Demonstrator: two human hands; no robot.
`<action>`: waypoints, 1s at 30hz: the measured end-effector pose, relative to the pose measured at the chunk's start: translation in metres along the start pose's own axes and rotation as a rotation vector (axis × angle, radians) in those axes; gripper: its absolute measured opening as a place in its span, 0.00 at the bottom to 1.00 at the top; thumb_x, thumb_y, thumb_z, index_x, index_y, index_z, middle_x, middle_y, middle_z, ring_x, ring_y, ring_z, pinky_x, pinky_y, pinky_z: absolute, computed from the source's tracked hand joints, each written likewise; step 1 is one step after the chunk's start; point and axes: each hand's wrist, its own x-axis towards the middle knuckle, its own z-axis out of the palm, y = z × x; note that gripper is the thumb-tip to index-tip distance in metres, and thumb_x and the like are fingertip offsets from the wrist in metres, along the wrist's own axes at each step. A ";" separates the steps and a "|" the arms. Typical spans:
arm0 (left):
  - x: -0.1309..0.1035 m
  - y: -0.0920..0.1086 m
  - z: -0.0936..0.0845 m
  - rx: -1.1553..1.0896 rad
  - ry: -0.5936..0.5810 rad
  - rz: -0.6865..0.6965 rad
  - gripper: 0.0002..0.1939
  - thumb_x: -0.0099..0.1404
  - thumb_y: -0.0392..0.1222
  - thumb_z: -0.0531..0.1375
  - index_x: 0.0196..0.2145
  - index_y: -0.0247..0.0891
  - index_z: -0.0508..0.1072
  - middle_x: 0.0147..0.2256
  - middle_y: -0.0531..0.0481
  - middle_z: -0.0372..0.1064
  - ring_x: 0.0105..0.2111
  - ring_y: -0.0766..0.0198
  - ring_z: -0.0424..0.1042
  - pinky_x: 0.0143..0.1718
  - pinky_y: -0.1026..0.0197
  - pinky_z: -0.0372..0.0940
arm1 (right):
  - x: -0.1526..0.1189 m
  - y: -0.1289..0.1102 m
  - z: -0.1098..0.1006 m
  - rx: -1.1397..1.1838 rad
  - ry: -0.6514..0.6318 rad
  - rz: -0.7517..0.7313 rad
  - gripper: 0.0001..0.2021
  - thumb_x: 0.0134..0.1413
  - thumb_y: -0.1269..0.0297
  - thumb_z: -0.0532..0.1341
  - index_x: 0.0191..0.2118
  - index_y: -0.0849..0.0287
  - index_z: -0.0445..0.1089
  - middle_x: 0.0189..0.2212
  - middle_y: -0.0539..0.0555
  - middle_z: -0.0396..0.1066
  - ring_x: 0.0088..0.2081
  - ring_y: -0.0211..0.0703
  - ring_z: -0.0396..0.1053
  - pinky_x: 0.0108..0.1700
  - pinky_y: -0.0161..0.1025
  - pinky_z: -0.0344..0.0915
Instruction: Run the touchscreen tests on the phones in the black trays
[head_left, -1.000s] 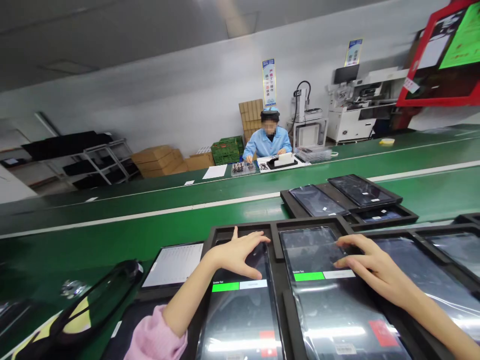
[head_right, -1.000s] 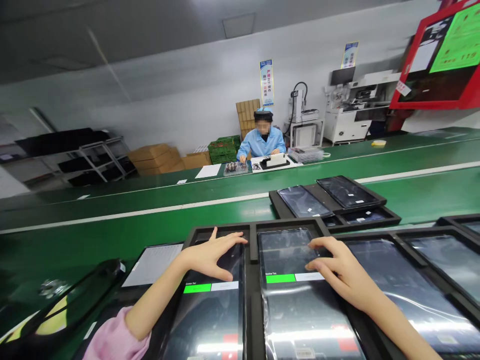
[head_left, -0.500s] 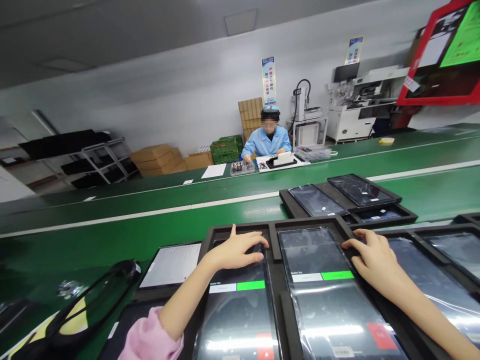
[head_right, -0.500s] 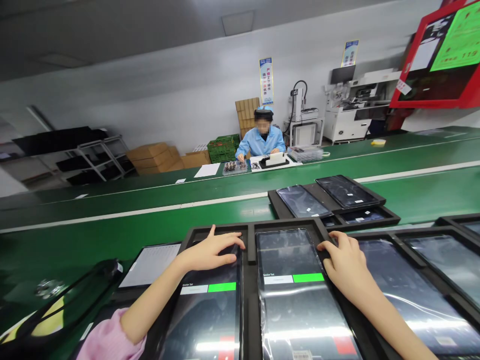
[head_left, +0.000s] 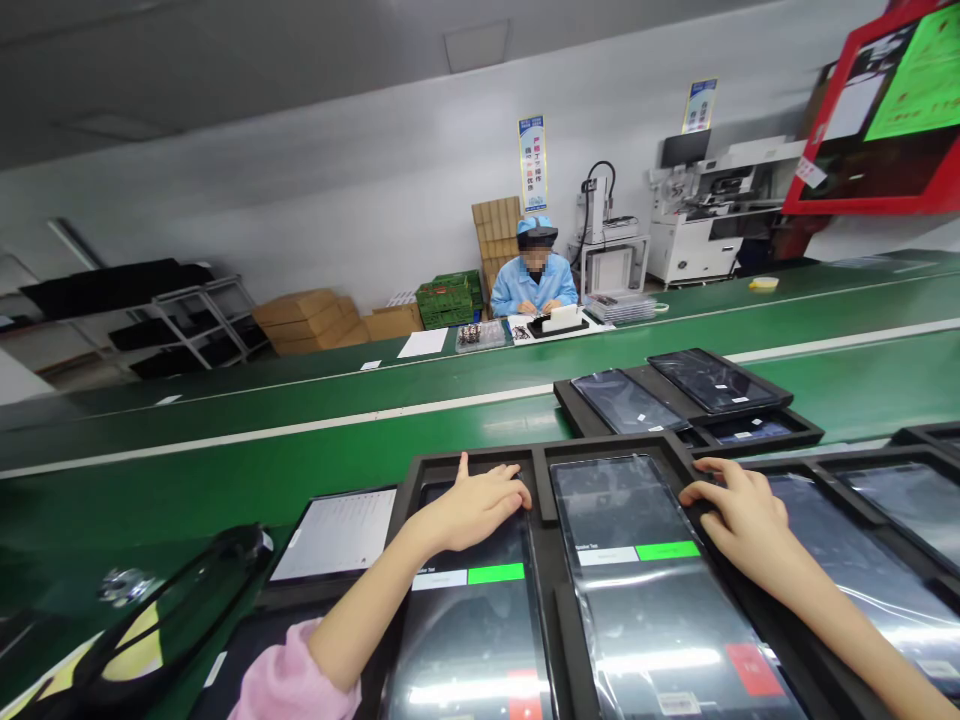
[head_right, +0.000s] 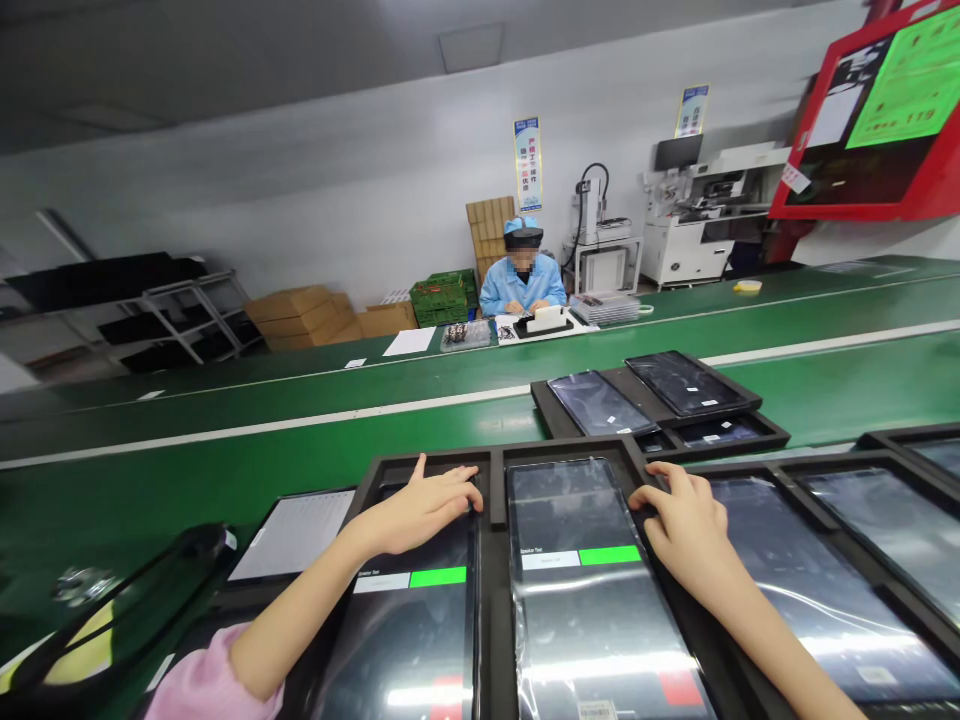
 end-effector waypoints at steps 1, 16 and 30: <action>-0.001 -0.002 -0.001 -0.033 0.021 -0.010 0.20 0.79 0.45 0.41 0.47 0.46 0.72 0.63 0.48 0.66 0.69 0.52 0.54 0.67 0.27 0.17 | 0.000 -0.001 0.000 -0.017 -0.003 -0.001 0.15 0.49 0.74 0.57 0.35 0.51 0.80 0.55 0.60 0.65 0.54 0.64 0.63 0.45 0.57 0.69; 0.000 0.004 0.002 0.131 -0.002 -0.001 0.18 0.78 0.45 0.44 0.49 0.46 0.73 0.65 0.43 0.63 0.70 0.48 0.53 0.66 0.21 0.23 | 0.001 -0.002 0.003 -0.045 0.013 0.003 0.23 0.52 0.74 0.54 0.47 0.50 0.81 0.54 0.64 0.63 0.52 0.63 0.63 0.43 0.54 0.70; -0.055 0.076 -0.031 -0.390 0.243 0.386 0.21 0.80 0.46 0.45 0.44 0.43 0.77 0.43 0.51 0.79 0.44 0.61 0.78 0.69 0.48 0.54 | 0.003 -0.004 0.002 -0.064 -0.061 0.060 0.24 0.53 0.76 0.54 0.48 0.48 0.79 0.56 0.61 0.62 0.55 0.62 0.62 0.47 0.54 0.69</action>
